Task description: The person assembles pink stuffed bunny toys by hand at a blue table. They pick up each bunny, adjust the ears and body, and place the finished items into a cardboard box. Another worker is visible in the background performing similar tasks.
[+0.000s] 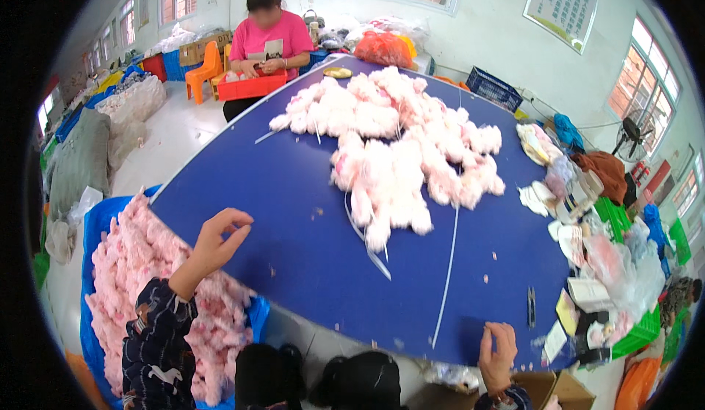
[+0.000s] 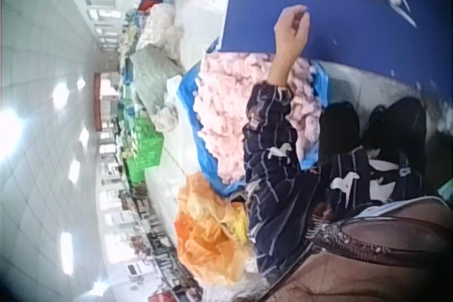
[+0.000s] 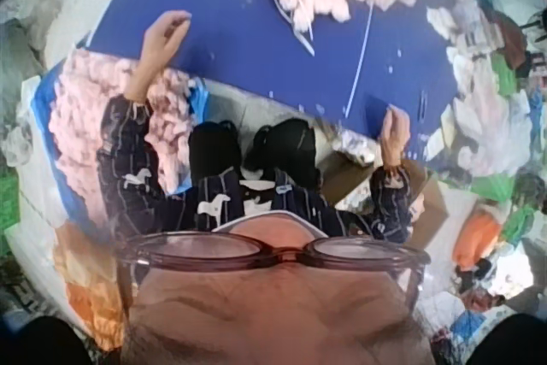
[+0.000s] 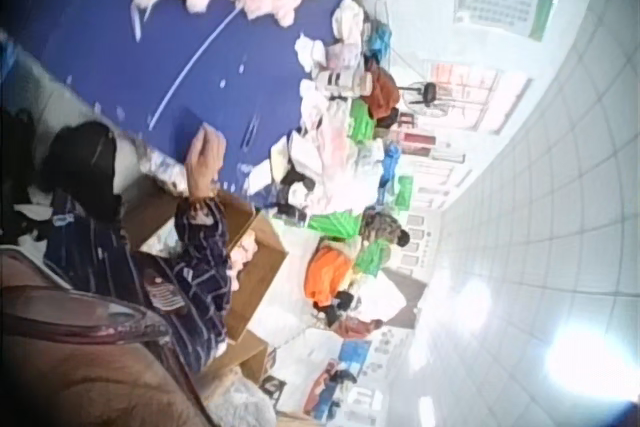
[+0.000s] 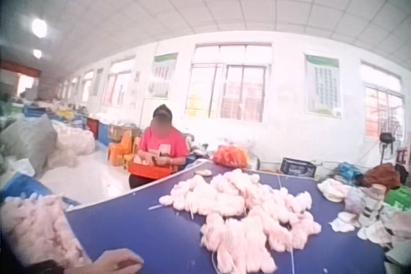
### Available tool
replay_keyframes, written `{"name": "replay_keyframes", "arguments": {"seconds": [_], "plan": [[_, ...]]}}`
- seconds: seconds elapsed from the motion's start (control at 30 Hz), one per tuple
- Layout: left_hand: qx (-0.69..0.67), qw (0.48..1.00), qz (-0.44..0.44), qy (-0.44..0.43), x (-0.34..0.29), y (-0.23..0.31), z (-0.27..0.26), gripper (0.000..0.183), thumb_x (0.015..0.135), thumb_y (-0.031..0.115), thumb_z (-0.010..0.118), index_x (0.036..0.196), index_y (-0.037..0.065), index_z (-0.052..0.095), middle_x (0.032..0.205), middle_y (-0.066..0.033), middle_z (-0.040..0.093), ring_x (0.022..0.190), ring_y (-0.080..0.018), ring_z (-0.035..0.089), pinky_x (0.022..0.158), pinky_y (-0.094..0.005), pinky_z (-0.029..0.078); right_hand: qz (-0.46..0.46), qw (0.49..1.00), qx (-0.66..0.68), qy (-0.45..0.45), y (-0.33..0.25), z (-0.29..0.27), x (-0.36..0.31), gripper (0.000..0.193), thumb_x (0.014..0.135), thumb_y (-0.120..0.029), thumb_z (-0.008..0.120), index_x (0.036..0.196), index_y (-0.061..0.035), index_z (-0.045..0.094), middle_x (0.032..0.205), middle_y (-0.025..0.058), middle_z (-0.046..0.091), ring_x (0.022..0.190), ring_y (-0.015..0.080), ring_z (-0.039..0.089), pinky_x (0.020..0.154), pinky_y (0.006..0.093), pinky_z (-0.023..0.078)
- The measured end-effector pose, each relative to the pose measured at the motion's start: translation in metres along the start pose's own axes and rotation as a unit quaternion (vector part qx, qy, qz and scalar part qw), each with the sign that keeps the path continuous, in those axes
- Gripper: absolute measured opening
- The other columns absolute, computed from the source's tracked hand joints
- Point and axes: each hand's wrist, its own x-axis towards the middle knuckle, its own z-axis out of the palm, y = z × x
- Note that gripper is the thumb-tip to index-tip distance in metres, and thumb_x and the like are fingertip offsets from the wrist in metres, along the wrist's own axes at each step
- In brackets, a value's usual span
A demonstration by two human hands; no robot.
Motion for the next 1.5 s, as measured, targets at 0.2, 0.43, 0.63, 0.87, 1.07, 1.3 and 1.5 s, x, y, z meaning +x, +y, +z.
{"name": "replay_keyframes", "arguments": {"seconds": [0.2, 0.43, 0.63, 0.87, 1.07, 1.3, 1.5], "plan": [[0.094, 0.995, 0.036, -0.004, 0.155, -0.100, 0.045, 0.031, 0.078, 0.019, 0.061, 0.103, 0.002, 0.054, 0.102, -0.0140, 0.054, 0.094, -0.0251, 0.054, 0.077, -0.0318, 0.045, 0.092, 0.995, -0.042, -0.019, 0.016, 0.052, 0.039, 0.017, 0.078, -0.001, 0.052, 0.095, 0.0009, 0.053, 0.096, 0.0161, 0.053, 0.091, 0.0300, 0.051, 0.083, 0.0367, 0.040], [0.136, 0.969, 0.122, 0.167, 0.296, -0.197, 0.119, 0.044, 0.076, 0.031, 0.062, 0.107, 0.002, 0.053, 0.109, -0.0193, 0.052, 0.103, -0.0345, 0.047, 0.089, -0.0421, 0.037, 0.056, 0.975, -0.099, -0.190, 0.004, 0.044, 0.060, 0.027, 0.083, -0.005, 0.049, 0.110, 0.0011, 0.051, 0.109, 0.0203, 0.049, 0.100, 0.0355, 0.047, 0.089, 0.0404, 0.038], [0.248, 0.964, -0.084, 0.043, 0.331, -0.193, 0.140, 0.052, 0.078, 0.053, 0.049, 0.115, 0.017, 0.053, 0.112, -0.0188, 0.050, 0.108, -0.0334, 0.044, 0.088, -0.0557, 0.031, 0.061, 0.978, -0.083, -0.180, 0.012, 0.048, 0.056, 0.027, 0.082, -0.006, 0.050, 0.109, 0.0018, 0.051, 0.109, 0.0212, 0.048, 0.097, 0.0379, 0.047, 0.086, 0.0432, 0.038], [0.233, 0.964, 0.053, -0.118, 0.303, -0.196, 0.146, 0.048, 0.080, 0.050, 0.049, 0.112, 0.015, 0.055, 0.112, -0.0205, 0.051, 0.100, -0.0367, 0.049, 0.083, -0.0517, 0.037, 0.131, 0.959, -0.102, -0.229, 0.001, 0.045, 0.065, 0.032, 0.080, -0.010, 0.053, 0.111, -0.0023, 0.051, 0.113, 0.0196, 0.046, 0.102, 0.0370, 0.043, 0.090, 0.0438, 0.035], [0.108, 0.993, -0.013, -0.046, 0.233, -0.105, 0.145, 0.040, 0.076, 0.032, 0.061, 0.108, 0.008, 0.054, 0.104, -0.0150, 0.057, 0.099, -0.0392, 0.047, 0.085, -0.0476, 0.037, 0.131, 0.955, -0.144, -0.224, 0.002, 0.045, 0.064, 0.038, 0.079, -0.014, 0.057, 0.115, -0.0052, 0.050, 0.118, 0.0167, 0.046, 0.106, 0.0384, 0.041, 0.092, 0.0475, 0.032], [0.078, 0.978, -0.082, -0.176, 0.183, -0.033, 0.133, 0.043, 0.075, 0.031, 0.062, 0.110, 0.007, 0.054, 0.108, -0.0170, 0.055, 0.105, -0.0414, 0.043, 0.089, -0.0480, 0.034, 0.174, 0.944, -0.138, -0.245, 0.016, 0.049, 0.060, 0.046, 0.069, -0.024, 0.061, 0.110, -0.0053, 0.049, 0.120, 0.0187, 0.042, 0.111, 0.0374, 0.039, 0.095, 0.0539, 0.025], [0.047, 0.939, -0.072, -0.334, 0.181, 0.009, 0.112, 0.059, 0.073, 0.030, 0.064, 0.123, 0.005, 0.043, 0.119, -0.0269, 0.044, 0.106, -0.0424, 0.045, 0.090, -0.0428, 0.038, 0.193, 0.937, -0.149, -0.249, 0.017, 0.047, 0.060, 0.052, 0.072, -0.037, 0.060, 0.111, -0.0050, 0.048, 0.122, 0.0186, 0.040, 0.112, 0.0373, 0.037, 0.096, 0.0524, 0.024]]}}
